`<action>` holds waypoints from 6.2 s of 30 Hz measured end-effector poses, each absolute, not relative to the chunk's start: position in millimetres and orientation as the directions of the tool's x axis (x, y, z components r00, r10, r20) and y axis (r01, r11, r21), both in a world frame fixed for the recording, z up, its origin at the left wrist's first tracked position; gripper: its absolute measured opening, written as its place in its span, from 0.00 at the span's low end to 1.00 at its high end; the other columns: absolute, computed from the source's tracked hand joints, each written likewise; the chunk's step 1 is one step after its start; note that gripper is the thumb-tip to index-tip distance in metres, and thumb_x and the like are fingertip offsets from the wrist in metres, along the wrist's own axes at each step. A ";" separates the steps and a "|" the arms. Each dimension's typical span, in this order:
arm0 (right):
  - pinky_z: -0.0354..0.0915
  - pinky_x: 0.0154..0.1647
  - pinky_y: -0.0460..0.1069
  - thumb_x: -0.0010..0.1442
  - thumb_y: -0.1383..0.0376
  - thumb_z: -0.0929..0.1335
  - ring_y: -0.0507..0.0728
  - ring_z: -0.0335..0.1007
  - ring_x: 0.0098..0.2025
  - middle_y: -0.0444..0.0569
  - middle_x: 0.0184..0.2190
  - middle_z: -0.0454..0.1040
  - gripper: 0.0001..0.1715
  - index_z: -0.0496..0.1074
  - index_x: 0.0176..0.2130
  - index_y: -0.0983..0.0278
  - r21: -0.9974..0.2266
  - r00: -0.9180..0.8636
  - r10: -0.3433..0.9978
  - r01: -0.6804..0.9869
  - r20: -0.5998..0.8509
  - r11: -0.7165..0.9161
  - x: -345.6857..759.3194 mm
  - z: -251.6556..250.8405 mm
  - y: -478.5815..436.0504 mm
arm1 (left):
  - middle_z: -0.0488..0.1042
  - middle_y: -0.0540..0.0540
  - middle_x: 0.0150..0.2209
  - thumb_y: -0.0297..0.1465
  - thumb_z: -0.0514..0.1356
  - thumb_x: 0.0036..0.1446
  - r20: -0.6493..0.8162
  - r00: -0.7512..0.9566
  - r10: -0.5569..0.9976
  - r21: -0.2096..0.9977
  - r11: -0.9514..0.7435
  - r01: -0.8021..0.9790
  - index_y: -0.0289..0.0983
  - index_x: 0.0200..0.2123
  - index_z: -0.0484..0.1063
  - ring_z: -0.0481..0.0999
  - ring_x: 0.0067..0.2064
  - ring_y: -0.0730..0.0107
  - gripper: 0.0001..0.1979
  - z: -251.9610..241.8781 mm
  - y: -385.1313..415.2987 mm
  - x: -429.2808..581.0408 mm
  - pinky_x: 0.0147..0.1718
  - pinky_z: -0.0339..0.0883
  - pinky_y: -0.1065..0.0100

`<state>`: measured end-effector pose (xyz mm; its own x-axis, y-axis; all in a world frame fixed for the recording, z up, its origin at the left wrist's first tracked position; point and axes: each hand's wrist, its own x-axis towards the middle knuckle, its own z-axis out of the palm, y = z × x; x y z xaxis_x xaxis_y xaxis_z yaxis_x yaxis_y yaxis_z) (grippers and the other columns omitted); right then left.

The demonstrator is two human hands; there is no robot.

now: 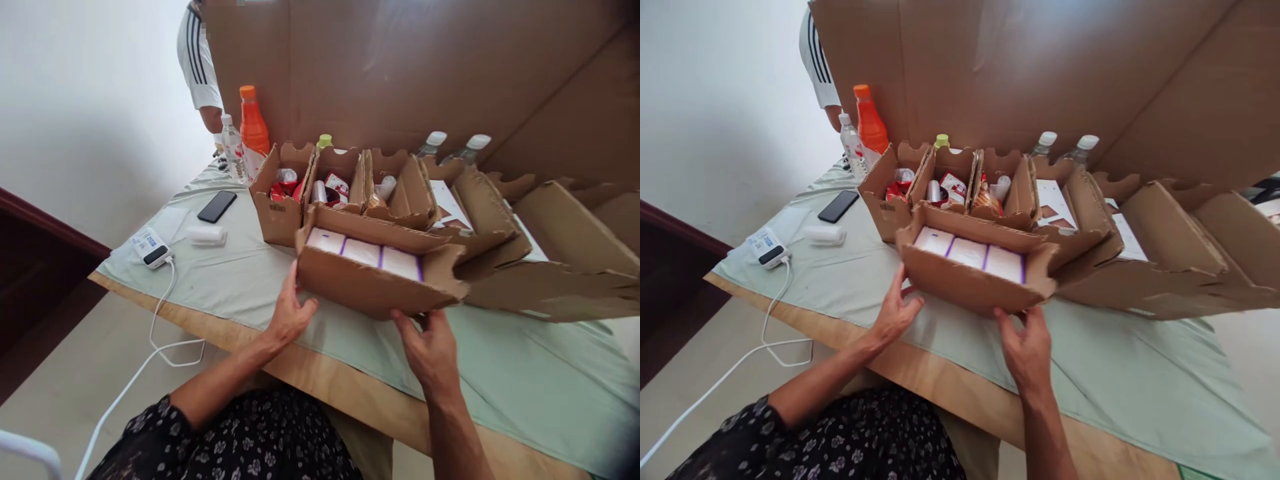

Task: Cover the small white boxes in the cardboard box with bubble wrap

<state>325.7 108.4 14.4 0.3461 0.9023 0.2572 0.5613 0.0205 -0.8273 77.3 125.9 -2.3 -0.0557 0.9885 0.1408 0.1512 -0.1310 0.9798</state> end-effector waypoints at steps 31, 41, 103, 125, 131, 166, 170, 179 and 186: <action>0.71 0.58 0.61 0.62 0.47 0.72 0.67 0.71 0.63 0.59 0.64 0.72 0.34 0.72 0.61 0.59 -0.928 0.148 0.966 0.341 0.210 0.149 267.5 -5.5 39.9 | 0.77 0.48 0.32 0.44 0.69 0.53 -0.085 -0.066 0.994 0.990 0.077 -0.119 0.36 0.37 0.78 0.73 0.33 0.68 0.17 73.4 108.5 -38.5 0.34 0.65 0.70; 0.73 0.36 0.51 0.62 0.51 0.73 0.57 0.77 0.34 0.48 0.33 0.83 0.18 0.82 0.39 0.62 -0.995 0.248 0.969 0.096 -0.001 -0.025 244.5 25.3 34.7 | 0.76 0.38 0.58 0.47 0.62 0.62 -0.122 0.030 0.992 0.991 0.124 -0.056 0.38 0.62 0.69 0.74 0.60 0.52 0.30 28.2 85.2 21.9 0.58 0.66 0.54; 0.56 0.68 0.64 0.72 0.60 0.62 0.65 0.62 0.69 0.54 0.66 0.71 0.23 0.72 0.62 0.58 -0.289 -0.203 0.960 0.923 0.192 0.253 284.4 -27.4 26.4 | 0.53 0.37 0.76 0.45 0.57 0.69 -0.049 0.605 0.795 0.257 -0.575 0.777 0.44 0.71 0.60 0.47 0.76 0.36 0.31 -21.7 75.6 52.1 0.70 0.31 0.28; 0.71 0.28 0.46 0.60 0.51 0.74 0.53 0.75 0.28 0.46 0.29 0.80 0.17 0.73 0.36 0.62 -0.960 0.364 0.931 0.270 0.029 -0.075 303.6 56.8 5.3 | 0.72 0.35 0.64 0.44 0.60 0.65 0.003 0.571 0.821 0.928 -0.215 0.304 0.40 0.64 0.68 0.72 0.64 0.48 0.28 20.2 59.4 79.1 0.63 0.66 0.43; 0.76 0.42 0.51 0.68 0.46 0.66 0.57 0.82 0.41 0.55 0.47 0.83 0.27 0.75 0.53 0.63 -0.976 -0.118 0.988 0.206 -0.098 -0.072 229.5 47.8 46.0 | 0.77 0.39 0.47 0.45 0.60 0.61 -0.213 0.252 0.944 0.973 0.181 0.142 0.33 0.67 0.62 0.78 0.44 0.58 0.36 12.3 81.1 37.1 0.35 0.75 0.62; 0.67 0.55 0.59 0.66 0.59 0.68 0.62 0.76 0.54 0.54 0.52 0.80 0.07 0.72 0.38 0.60 -0.765 0.224 0.934 0.640 0.278 0.074 243.5 -2.7 42.5 | 0.65 0.30 0.67 0.31 0.65 0.57 0.257 0.467 0.846 0.422 -0.533 0.733 0.33 0.66 0.64 0.61 0.69 0.39 0.34 12.2 98.5 13.2 0.65 0.60 0.43; 0.72 0.46 0.50 0.67 0.62 0.69 0.56 0.80 0.42 0.47 0.39 0.83 0.03 0.72 0.38 0.58 -0.831 0.163 0.931 0.520 0.326 0.200 247.6 23.1 21.1 | 0.79 0.39 0.54 0.31 0.63 0.58 0.058 0.632 0.773 0.549 -0.553 0.627 0.37 0.58 0.72 0.74 0.59 0.48 0.24 31.5 115.3 7.4 0.68 0.52 0.41; 0.70 0.30 0.47 0.61 0.54 0.73 0.52 0.73 0.27 0.42 0.26 0.75 0.15 0.72 0.42 0.61 -0.936 0.290 0.951 0.352 0.109 0.000 274.7 8.0 9.5 | 0.73 0.50 0.30 0.41 0.62 0.57 -0.235 0.438 0.868 0.939 0.087 0.332 0.37 0.33 0.73 0.72 0.33 0.68 0.12 27.9 82.0 -16.8 0.33 0.64 0.68; 0.74 0.35 0.47 0.59 0.57 0.77 0.53 0.76 0.34 0.43 0.34 0.79 0.29 0.71 0.57 0.57 -0.973 0.109 0.975 0.144 0.195 0.178 300.3 100.7 42.7 | 0.75 0.49 0.36 0.37 0.71 0.55 -0.003 0.240 0.971 1.000 0.007 -0.017 0.40 0.52 0.75 0.73 0.34 0.72 0.22 105.7 97.6 9.0 0.33 0.67 0.72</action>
<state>300.3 42.7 100.7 0.1091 0.9748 0.1947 0.1436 0.1784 -0.9734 9.0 97.6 105.7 0.2396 0.9709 -0.0027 -0.0170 0.0070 0.9998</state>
